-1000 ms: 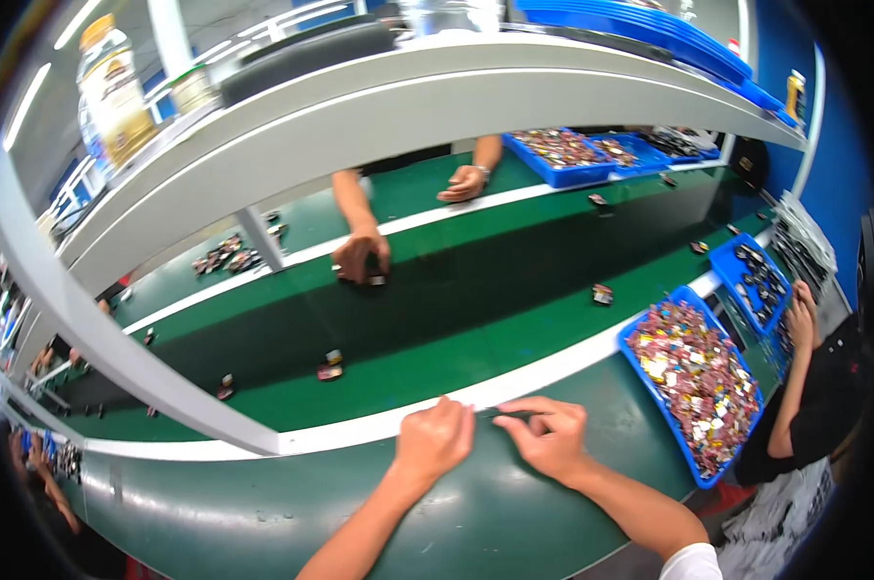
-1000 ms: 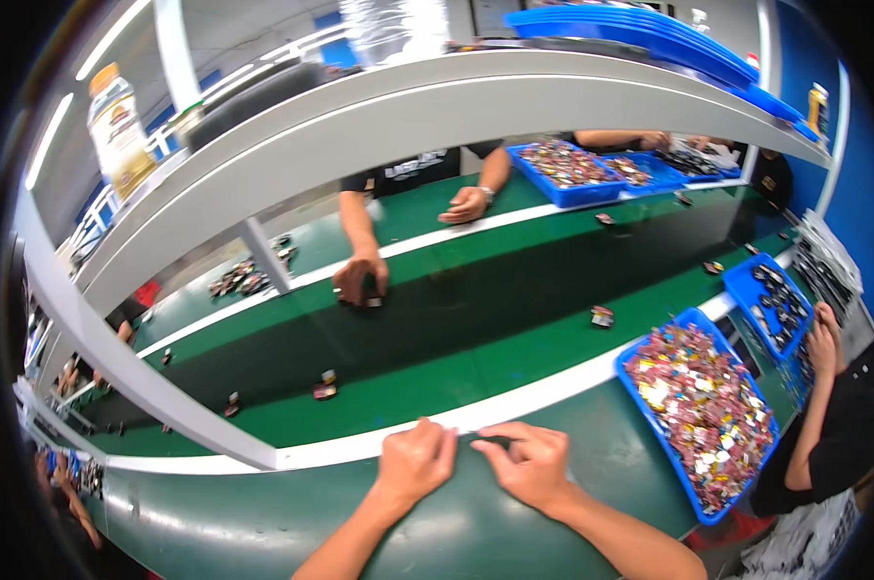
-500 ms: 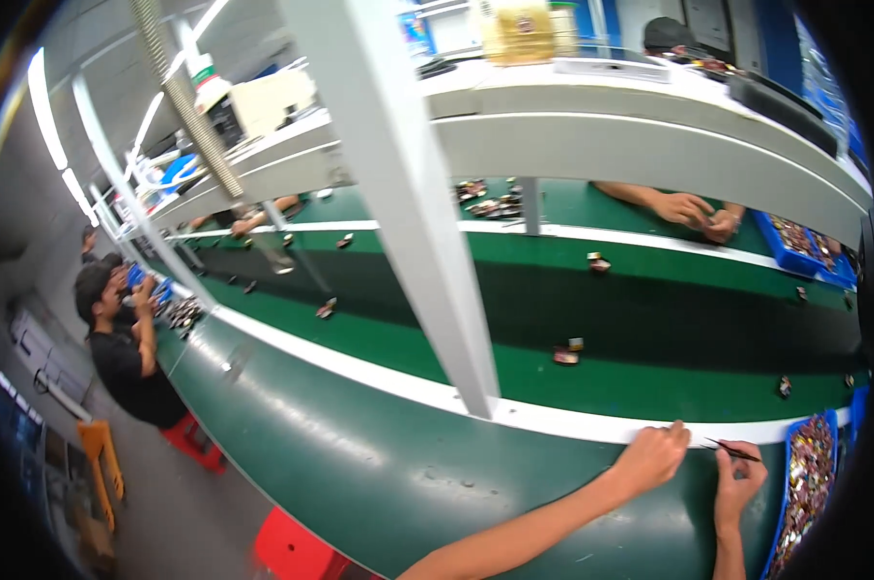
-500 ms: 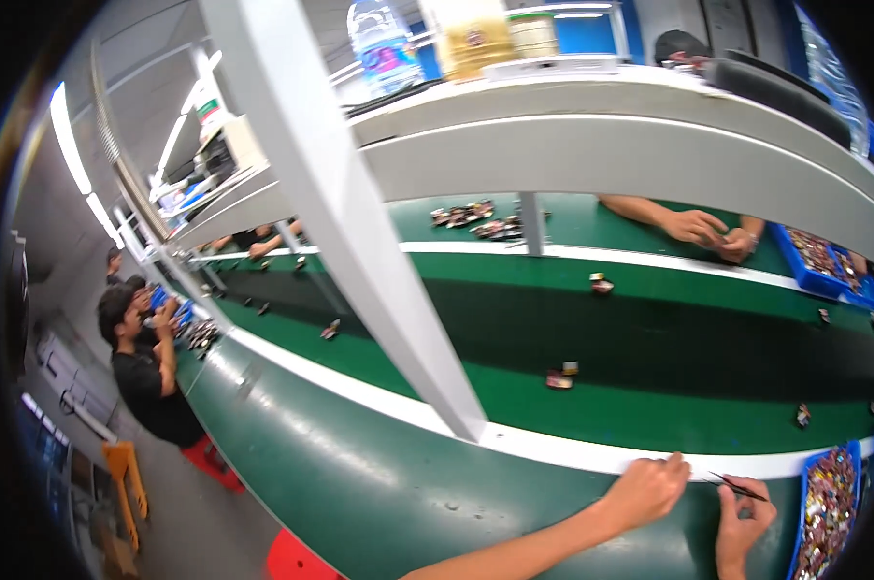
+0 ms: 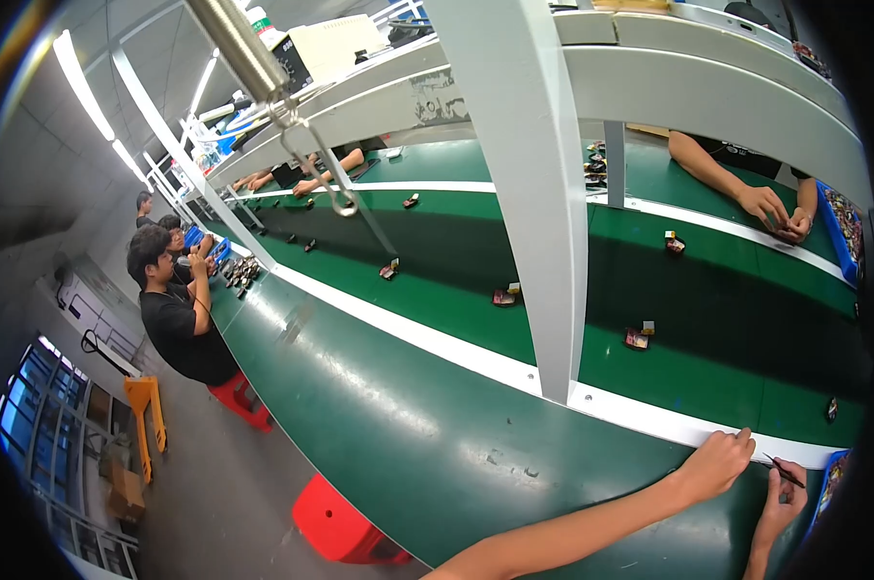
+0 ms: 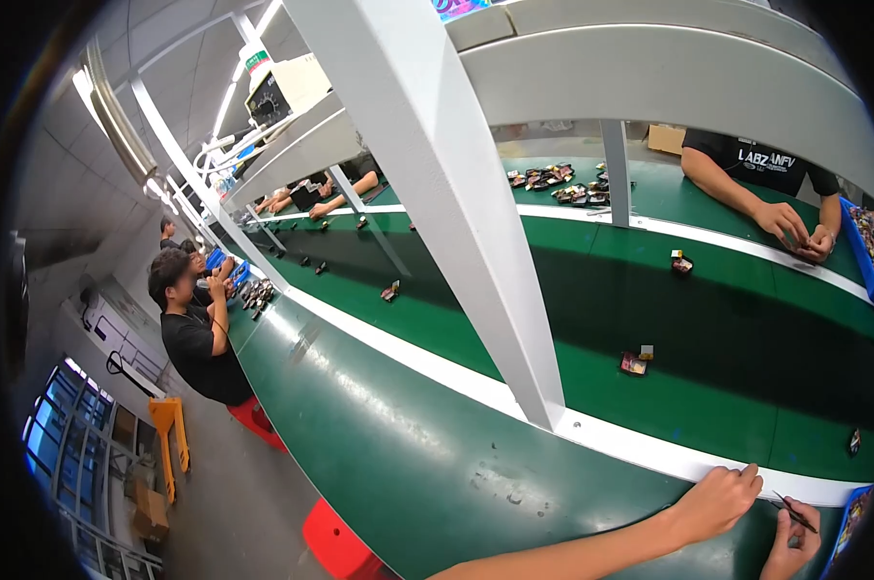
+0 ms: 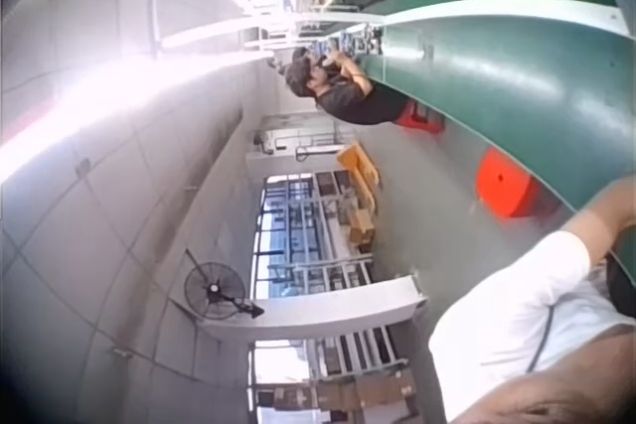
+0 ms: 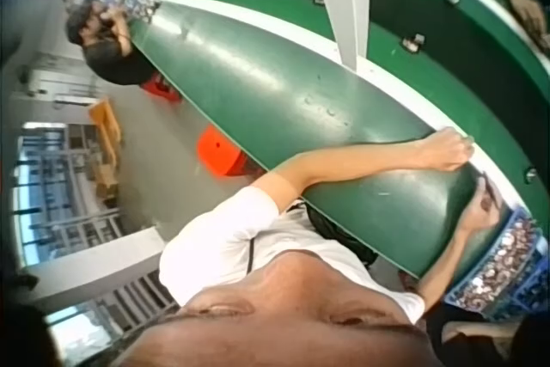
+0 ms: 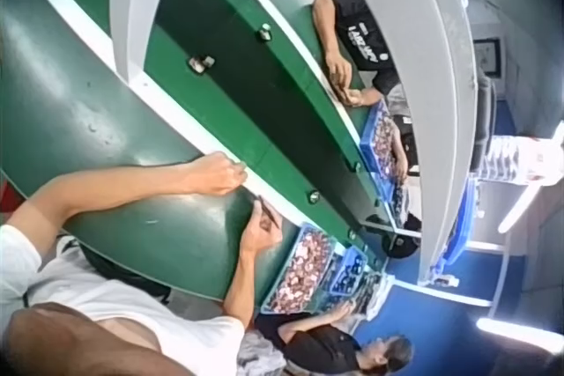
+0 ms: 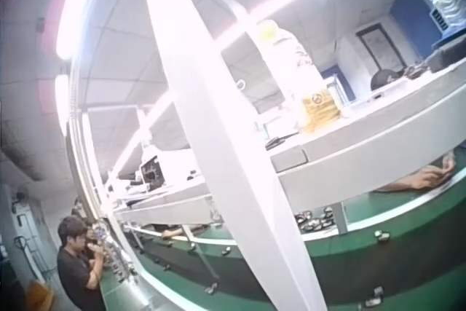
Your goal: Assembling small toy components using tweezers at a production line station.
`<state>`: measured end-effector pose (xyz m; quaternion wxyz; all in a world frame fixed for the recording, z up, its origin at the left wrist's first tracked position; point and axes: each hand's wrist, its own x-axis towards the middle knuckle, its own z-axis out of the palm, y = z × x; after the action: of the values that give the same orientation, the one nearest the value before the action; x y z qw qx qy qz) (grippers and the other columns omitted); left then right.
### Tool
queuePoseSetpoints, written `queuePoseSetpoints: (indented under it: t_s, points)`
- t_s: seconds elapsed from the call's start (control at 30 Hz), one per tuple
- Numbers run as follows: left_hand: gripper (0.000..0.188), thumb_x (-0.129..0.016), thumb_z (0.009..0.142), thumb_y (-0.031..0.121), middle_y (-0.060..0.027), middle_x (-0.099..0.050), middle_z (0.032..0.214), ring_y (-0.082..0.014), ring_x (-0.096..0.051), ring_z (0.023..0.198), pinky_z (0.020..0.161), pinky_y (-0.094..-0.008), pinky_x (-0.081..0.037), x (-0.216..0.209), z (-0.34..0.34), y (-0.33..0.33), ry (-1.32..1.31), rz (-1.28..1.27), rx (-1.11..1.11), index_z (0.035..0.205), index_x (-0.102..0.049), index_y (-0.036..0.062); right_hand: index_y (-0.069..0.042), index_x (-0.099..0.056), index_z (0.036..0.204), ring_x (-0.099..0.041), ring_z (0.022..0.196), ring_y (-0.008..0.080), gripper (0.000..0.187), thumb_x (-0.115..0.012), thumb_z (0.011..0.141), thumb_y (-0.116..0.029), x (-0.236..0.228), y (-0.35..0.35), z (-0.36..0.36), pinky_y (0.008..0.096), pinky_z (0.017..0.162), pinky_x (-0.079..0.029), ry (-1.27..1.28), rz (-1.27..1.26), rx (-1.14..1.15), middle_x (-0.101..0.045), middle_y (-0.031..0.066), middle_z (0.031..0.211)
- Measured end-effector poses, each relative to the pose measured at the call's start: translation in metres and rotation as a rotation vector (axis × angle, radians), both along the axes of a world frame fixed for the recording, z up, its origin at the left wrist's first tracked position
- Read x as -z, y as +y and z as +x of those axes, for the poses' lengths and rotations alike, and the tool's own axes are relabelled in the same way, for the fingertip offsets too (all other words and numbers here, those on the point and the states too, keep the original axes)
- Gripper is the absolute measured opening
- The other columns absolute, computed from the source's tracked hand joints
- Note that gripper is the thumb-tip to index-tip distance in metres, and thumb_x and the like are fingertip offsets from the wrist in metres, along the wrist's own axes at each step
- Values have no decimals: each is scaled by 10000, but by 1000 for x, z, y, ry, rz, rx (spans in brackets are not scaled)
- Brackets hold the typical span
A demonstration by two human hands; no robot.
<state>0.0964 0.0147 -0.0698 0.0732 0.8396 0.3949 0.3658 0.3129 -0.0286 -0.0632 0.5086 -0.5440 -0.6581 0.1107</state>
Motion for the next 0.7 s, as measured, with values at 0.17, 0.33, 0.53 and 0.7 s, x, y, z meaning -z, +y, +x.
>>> queuePoseSetpoints:
  t_s: [0.17, 0.33, 0.53, 0.7]
  points:
    - [144, -658, 746, 6, -166, -562, 865, -272, -610, 668, 577, -362, -455, -3, 0, -1, 32, -9, 32, 856, -577, -39, 23, -656, 1042, -429, 670, 38, 122, -645, 923, 2, -5, -4, 2, 197, 606, -342, 8, -80, 27, -662, 44, 1006]
    - [144, -662, 742, 6, -166, -560, 859, -267, -604, 660, 576, -361, -452, 1, 0, 0, 37, 28, 12, 847, -572, -33, 27, -656, 1044, -432, 664, 34, 123, -648, 925, 1, -1, -1, 4, 194, 593, -334, -1, -35, 16, -667, 42, 1000]
    - [147, -662, 735, 2, -165, -561, 853, -268, -605, 648, 567, -365, -457, 0, 0, 3, 64, -7, 39, 843, -569, -33, 30, -653, 1038, -468, 683, 38, 117, -650, 925, 2, 2, 1, 7, 191, 589, -338, -6, -38, 14, -678, 55, 1021]
    - [149, -658, 727, 1, -161, -559, 838, -269, -605, 640, 562, -359, -460, -4, -2, 3, 121, -56, 58, 840, -568, -35, 29, -652, 1036, -476, 686, 44, 120, -654, 919, 5, 0, -1, 3, 194, 594, -345, 1, -37, 15, -685, 72, 1036]
